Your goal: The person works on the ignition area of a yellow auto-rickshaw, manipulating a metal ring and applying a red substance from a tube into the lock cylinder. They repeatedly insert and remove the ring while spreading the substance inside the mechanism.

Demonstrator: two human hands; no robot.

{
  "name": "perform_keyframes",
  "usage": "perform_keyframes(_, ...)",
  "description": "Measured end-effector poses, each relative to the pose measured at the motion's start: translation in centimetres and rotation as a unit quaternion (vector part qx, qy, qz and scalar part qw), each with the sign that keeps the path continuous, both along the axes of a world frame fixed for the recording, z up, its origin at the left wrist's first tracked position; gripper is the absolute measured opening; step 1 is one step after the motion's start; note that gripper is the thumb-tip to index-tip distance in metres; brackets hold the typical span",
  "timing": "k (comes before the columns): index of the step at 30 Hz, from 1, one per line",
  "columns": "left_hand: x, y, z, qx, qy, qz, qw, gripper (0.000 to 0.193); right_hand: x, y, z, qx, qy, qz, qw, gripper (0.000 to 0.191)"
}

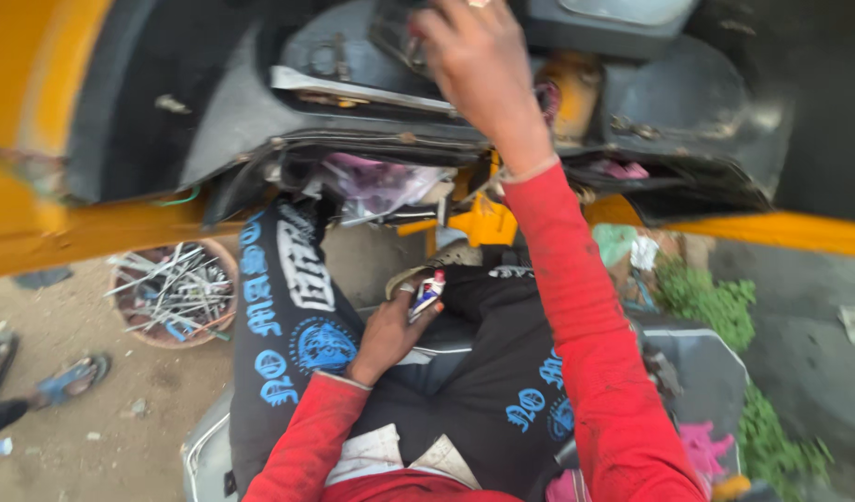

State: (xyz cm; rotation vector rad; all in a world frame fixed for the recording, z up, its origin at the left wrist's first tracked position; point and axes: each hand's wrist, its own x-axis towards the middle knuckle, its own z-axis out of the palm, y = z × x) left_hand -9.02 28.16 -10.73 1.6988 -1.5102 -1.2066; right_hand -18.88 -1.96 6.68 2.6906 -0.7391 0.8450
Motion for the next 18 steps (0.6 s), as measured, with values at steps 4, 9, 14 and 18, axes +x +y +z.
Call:
perform_keyframes(4, -0.5, 0.1, 0.2, -0.001, 0.014, -0.003, 1.0, 0.058, -8.6, 2.3, 0.5, 0.101, -0.056, -0.091, 0.989, 0.018)
perform_keyframes(9, -0.9, -0.3, 0.8, 0.02, 0.026, -0.021, 0.999, 0.053, -14.5, 1.6, -3.5, 0.103, 0.004, -0.21, 0.972, 0.017)
perform_keyframes(14, -1.3, -0.9, 1.1, 0.043, 0.0, -0.026, 0.999, 0.053, -16.0, -1.2, -7.6, 0.074, 0.044, -0.202, 0.976, 0.022)
perform_keyframes(18, -1.6, -1.1, 0.9, 0.054, -0.013, -0.024, 0.998, 0.054, -16.4, -1.7, -9.2, 0.09, -0.003, -0.218, 0.972, 0.012)
